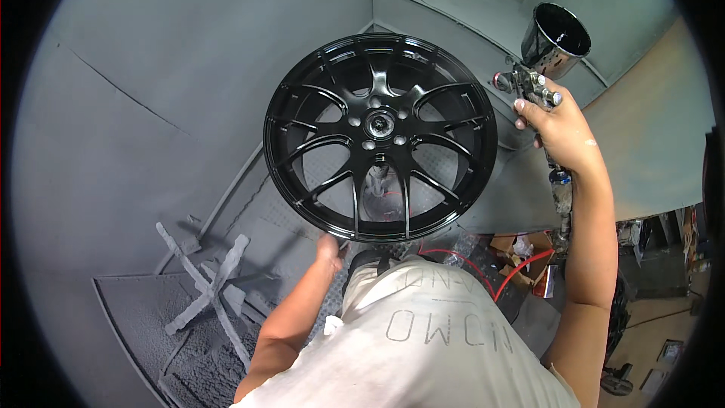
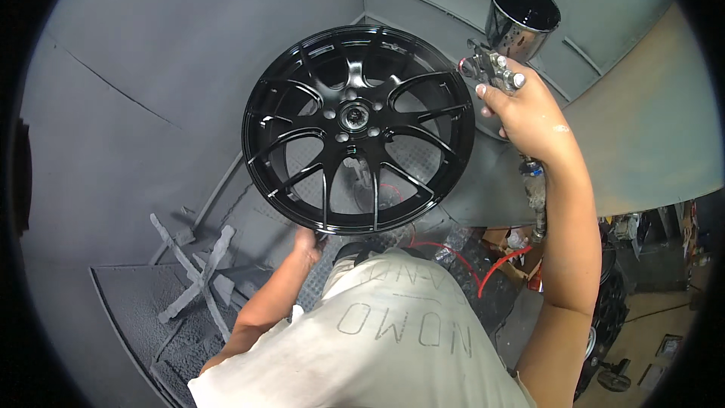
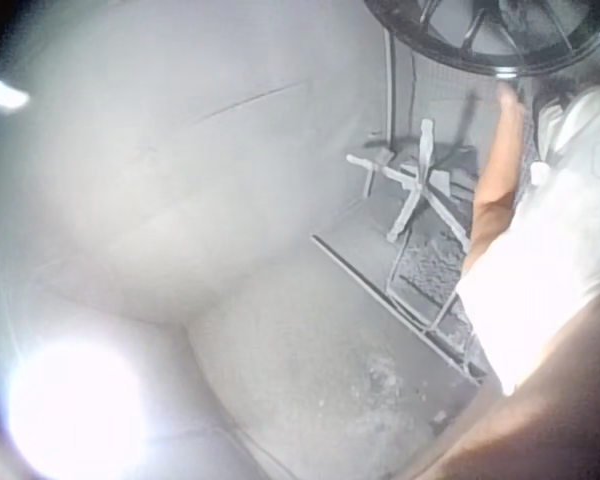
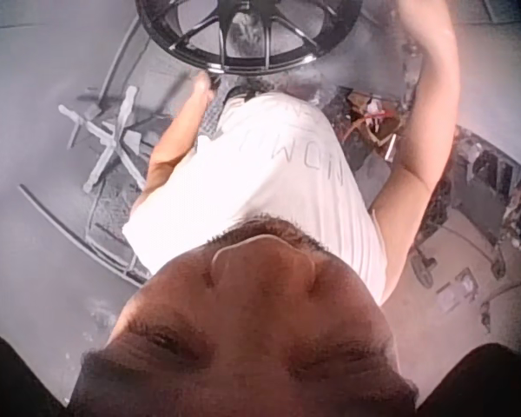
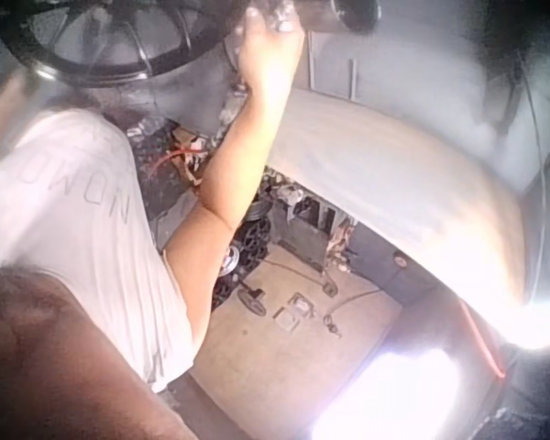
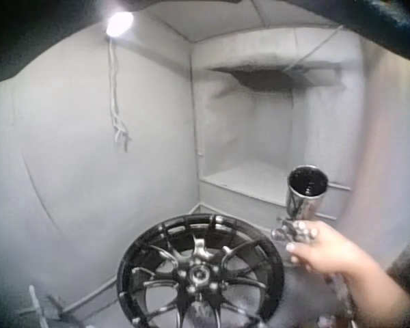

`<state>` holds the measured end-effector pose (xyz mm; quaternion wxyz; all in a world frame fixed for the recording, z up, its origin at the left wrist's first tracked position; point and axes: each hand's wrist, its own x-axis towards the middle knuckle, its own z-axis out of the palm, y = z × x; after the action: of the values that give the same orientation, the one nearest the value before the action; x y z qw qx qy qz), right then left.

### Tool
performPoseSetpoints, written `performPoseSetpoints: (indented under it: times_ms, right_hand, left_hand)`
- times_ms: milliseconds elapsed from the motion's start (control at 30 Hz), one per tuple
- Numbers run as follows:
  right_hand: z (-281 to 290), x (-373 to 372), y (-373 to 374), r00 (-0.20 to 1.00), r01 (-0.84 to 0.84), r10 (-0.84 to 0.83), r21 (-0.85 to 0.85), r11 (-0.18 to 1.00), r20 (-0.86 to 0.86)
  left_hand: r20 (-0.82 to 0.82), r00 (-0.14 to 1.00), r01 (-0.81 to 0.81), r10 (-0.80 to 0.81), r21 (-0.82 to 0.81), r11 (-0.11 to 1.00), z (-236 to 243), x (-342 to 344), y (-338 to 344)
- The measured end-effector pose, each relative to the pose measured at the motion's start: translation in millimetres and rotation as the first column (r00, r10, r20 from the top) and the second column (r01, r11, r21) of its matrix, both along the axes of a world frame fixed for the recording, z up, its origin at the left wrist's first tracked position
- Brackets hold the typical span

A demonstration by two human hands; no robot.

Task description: The person prepares paint in a spray gun cup and then sprays a dark paint onto a car wheel rim suspended in a paint booth.

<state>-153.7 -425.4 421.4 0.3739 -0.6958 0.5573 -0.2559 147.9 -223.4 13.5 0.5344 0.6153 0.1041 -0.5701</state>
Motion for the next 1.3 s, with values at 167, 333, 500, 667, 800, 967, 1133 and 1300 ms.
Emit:
performPoseSetpoints:
  times_ms: [167,333,500,667,800,967,1133,1300]
  right_hand:
    - [-3,2,-3,0.998,-0.048,0.049,-0.043,0.998,0.024]
    - [-2,11,-2,0.994,-0.081,0.088,-0.098,0.992,0.067]
    - [-5,4,-8,0.997,-0.079,0.078,-0.078,0.994,-0.018]
    - [-1,7,-9,0.998,-0.068,0.067,-0.031,0.997,-0.012]
    - [-4,6,-10,0.996,-0.092,0.092,-0.054,0.994,-0.008]
    - [2,-15,-9,0.987,-0.026,0.024,-0.01,1.0,-0.158]
    - [14,-37,30,0.962,0.008,0.007,0.054,0.999,-0.273]
    - [6,-73,65,0.935,-0.018,0.065,0.135,0.991,-0.349]
  left_hand:
    - [-0.217,0.973,0.077,-0.084,-0.041,0.996,-7,-48,14]
    - [-0.309,0.897,0.319,-0.317,-0.046,0.947,-25,-59,27]
    - [-0.314,0.941,0.131,-0.126,-0.005,0.991,-18,-38,27]
    - [-0.177,0.984,0.001,-0.01,-0.052,0.999,-44,11,20]
    - [0.012,0.999,-0.039,0.041,-0.094,0.995,-36,45,6]
    - [0.054,0.997,-0.047,0.053,-0.099,0.994,-1,48,-13]
    - [-0.075,0.995,0.056,-0.061,-0.071,0.996,-7,21,3]
    - [-0.212,0.963,0.148,-0.168,-0.108,0.983,-24,-25,22]
